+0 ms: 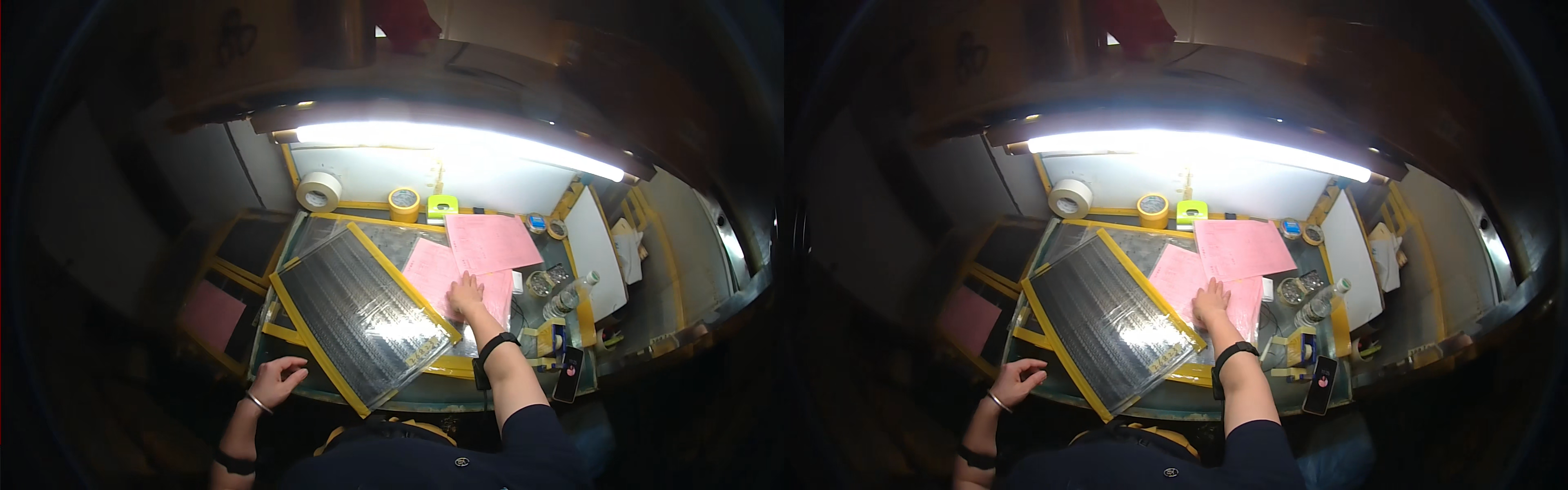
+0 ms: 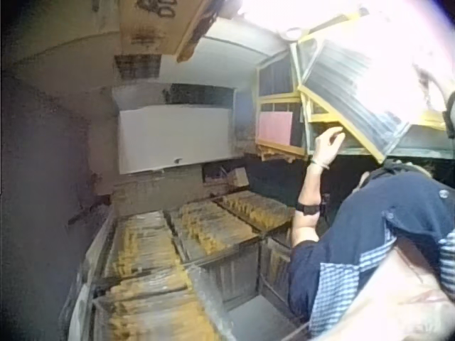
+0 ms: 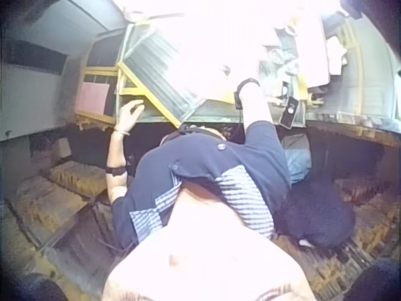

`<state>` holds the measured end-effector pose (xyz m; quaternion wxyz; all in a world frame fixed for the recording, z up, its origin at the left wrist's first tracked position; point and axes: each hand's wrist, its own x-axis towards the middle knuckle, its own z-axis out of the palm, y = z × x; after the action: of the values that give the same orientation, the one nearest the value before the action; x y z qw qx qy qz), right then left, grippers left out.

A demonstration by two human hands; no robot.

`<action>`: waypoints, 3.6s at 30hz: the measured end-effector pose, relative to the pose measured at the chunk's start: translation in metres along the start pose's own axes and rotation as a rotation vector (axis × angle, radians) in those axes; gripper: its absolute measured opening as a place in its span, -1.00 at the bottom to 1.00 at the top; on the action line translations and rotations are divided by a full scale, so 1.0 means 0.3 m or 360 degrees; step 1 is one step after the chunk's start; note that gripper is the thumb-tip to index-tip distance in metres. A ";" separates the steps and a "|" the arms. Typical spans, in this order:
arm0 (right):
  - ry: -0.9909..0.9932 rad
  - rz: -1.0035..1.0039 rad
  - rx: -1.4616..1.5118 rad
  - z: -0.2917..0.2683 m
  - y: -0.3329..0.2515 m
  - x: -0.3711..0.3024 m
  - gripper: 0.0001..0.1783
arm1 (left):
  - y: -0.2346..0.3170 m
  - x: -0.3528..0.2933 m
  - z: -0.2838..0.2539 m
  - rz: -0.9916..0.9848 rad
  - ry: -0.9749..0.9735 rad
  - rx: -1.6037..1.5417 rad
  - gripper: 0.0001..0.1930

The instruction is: Inspecting and sorting stamped metal sheets into plastic protective sleeves at a workstation.

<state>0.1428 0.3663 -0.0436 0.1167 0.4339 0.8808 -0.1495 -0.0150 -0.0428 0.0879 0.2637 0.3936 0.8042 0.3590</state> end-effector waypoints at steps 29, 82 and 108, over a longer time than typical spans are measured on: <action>-0.0117 -0.1550 0.1089 0.072 -0.392 -0.800 -0.72 | -0.312 0.230 0.309 -0.0501 0.0244 -0.1127 -0.67; 0.0348 0.0605 0.2844 0.178 0.330 -1.155 -0.71 | -0.170 0.086 0.463 0.0619 -0.0103 0.0994 -0.40; 0.0113 0.0663 0.2848 0.281 0.317 -1.135 -0.74 | -0.022 0.100 0.233 0.0436 -0.0290 -0.0117 -0.81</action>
<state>0.4281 0.1422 -0.0231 -0.2651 0.5166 0.3437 -0.7380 0.0149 0.0049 0.0362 0.2981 0.5206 0.7021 0.3836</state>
